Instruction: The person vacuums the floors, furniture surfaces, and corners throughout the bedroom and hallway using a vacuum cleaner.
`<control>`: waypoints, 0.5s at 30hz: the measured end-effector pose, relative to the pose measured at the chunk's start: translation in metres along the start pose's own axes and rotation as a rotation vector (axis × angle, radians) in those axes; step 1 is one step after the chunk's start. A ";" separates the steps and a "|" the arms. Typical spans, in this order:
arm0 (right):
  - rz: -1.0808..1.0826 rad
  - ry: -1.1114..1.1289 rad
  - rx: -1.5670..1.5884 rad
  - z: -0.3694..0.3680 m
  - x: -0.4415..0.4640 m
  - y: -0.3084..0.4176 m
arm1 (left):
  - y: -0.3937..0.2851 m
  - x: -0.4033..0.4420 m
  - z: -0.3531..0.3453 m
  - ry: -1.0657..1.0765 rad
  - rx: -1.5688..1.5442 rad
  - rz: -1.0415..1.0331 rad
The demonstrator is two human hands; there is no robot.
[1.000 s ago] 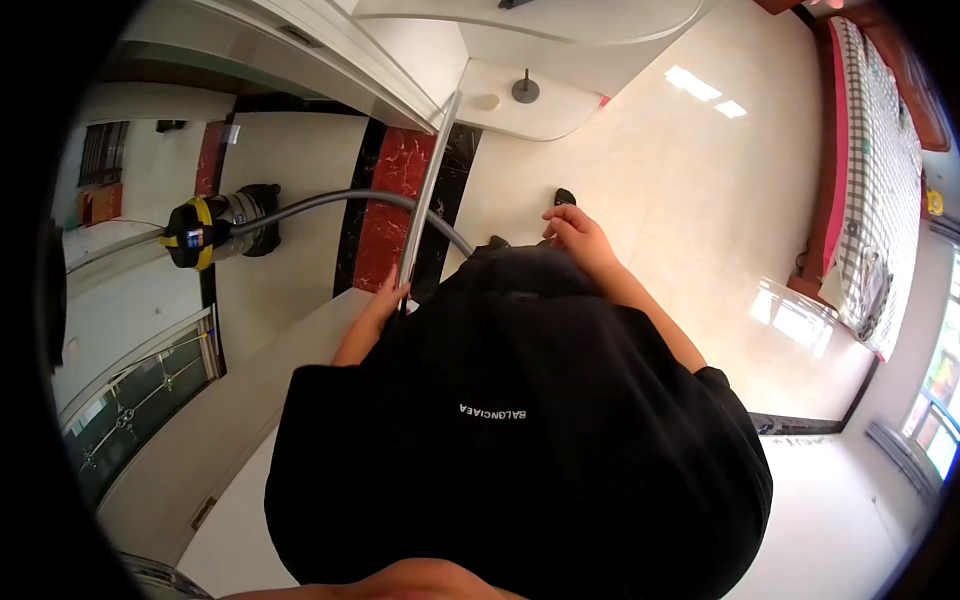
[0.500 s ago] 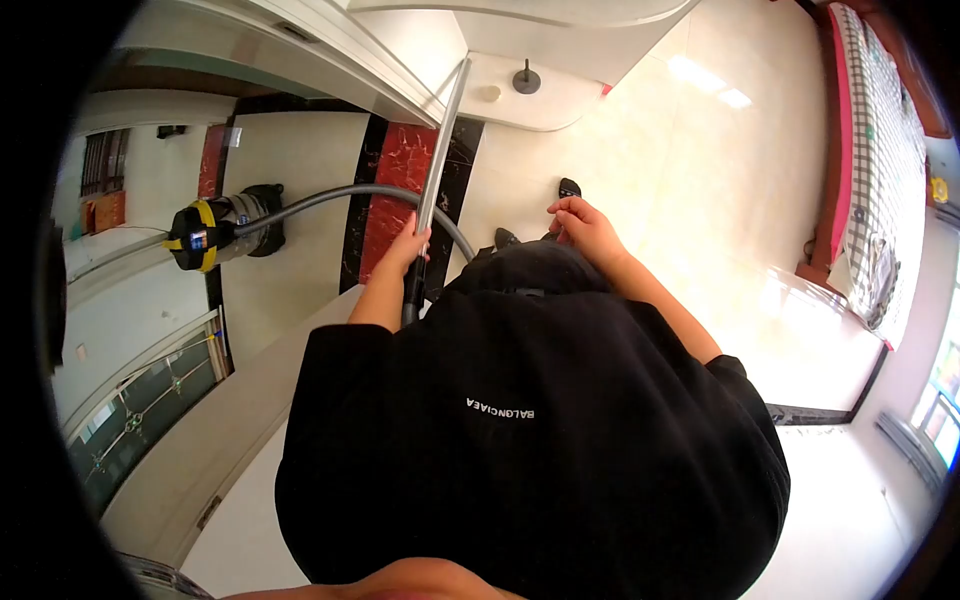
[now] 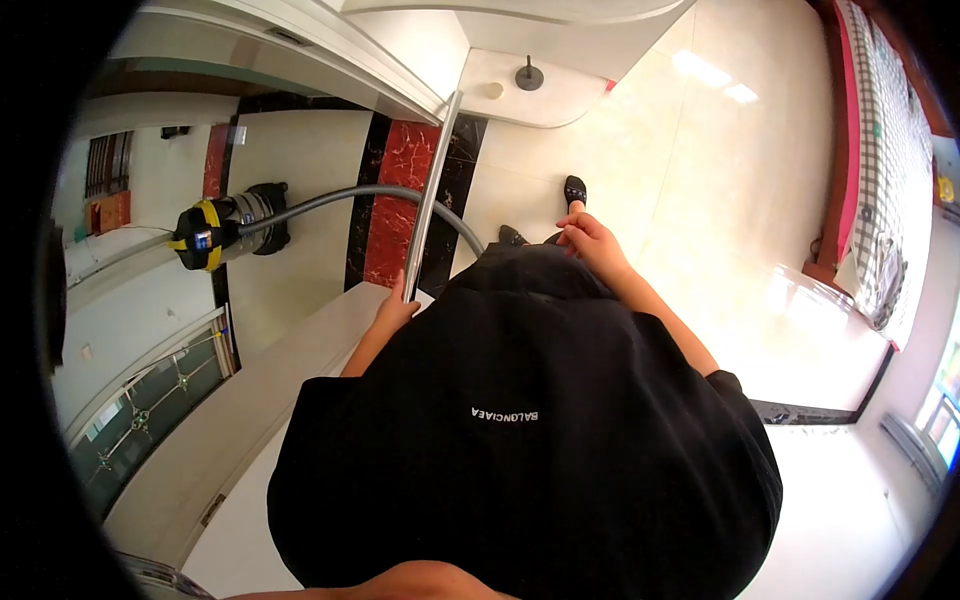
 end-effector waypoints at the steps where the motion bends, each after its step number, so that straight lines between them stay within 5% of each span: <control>1: -0.013 0.011 -0.028 -0.001 0.002 -0.001 | -0.007 -0.001 0.004 0.045 0.078 0.106; 12: 0.001 0.022 -0.105 -0.005 0.009 0.021 | -0.087 0.124 -0.002 0.064 0.024 -0.012; 15: -0.003 -0.008 -0.048 -0.001 0.004 0.020 | -0.080 0.111 -0.005 0.140 -0.242 0.023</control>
Point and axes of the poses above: each hand's wrist, its own x-axis towards the middle knuckle, its own z-axis out of the back of the hand, y = z × x, the point moved 6 cm from there along x, towards the middle knuckle, and after that the axes turned 5 degrees about z, right-handed, at the moved point
